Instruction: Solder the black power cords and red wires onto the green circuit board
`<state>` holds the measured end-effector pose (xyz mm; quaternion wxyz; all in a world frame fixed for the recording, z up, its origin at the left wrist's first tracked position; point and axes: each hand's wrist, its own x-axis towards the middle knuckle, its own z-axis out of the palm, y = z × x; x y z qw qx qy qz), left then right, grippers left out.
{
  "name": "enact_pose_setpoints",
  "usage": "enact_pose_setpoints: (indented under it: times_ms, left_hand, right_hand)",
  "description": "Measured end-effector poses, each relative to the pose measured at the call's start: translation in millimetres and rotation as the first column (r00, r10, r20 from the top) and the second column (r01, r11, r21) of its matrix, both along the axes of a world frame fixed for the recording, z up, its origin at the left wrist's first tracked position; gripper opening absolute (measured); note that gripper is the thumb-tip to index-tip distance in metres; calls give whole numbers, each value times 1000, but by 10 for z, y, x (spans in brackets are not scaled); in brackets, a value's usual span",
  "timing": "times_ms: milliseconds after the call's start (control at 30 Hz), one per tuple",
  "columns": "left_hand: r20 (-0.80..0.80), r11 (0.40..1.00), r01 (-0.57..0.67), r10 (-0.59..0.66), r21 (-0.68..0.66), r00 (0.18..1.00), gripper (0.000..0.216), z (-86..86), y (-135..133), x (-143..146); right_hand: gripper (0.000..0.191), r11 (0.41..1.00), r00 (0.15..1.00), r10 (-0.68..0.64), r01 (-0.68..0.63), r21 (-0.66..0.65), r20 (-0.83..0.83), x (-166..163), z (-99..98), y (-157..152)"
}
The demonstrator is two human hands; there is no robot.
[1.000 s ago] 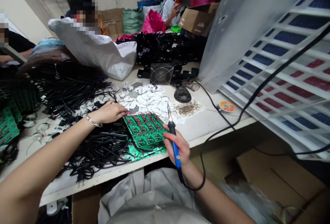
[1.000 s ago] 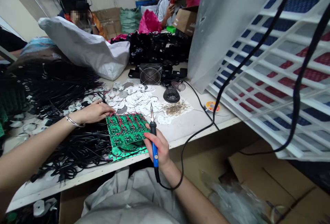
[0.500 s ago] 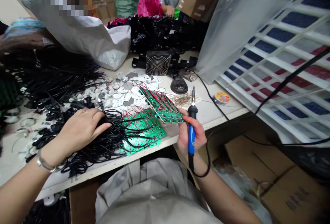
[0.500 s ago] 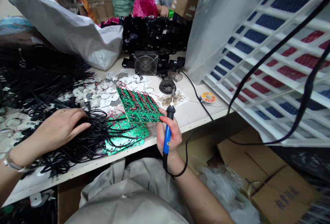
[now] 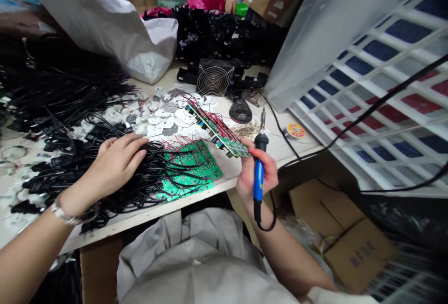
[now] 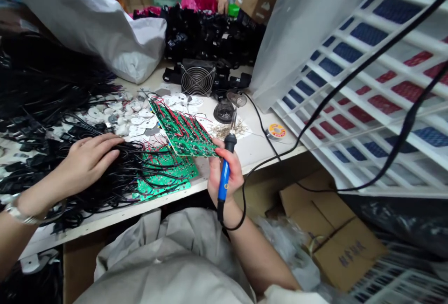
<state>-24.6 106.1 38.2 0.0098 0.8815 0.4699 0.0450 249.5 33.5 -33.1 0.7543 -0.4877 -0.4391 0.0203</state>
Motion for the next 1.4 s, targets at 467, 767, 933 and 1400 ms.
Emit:
enact_pose_setpoints:
  times_ms: [467,767,933,1400]
  left_hand:
    - [-246,950,290,-255,115,935,47,-188,-114,114]
    - [-56,920,327,-323,216,945,40,-181,-313,65]
    - [-46,919,331,-328,214,943,33,-310,-369,54]
    - [161,933,274,-314,231,936,35,-255,-510,296]
  right_hand:
    - [16,997,995,71,-69,-28,67,-10,-71,-87]
    - [18,976,973,188,-170,-135,132,-65,-212,-190]
    - [16,993,996,90,-90,-80,5,-92,-98,-106]
    - [27,894,764,425,-271,-357,485,-42,-326,-318]
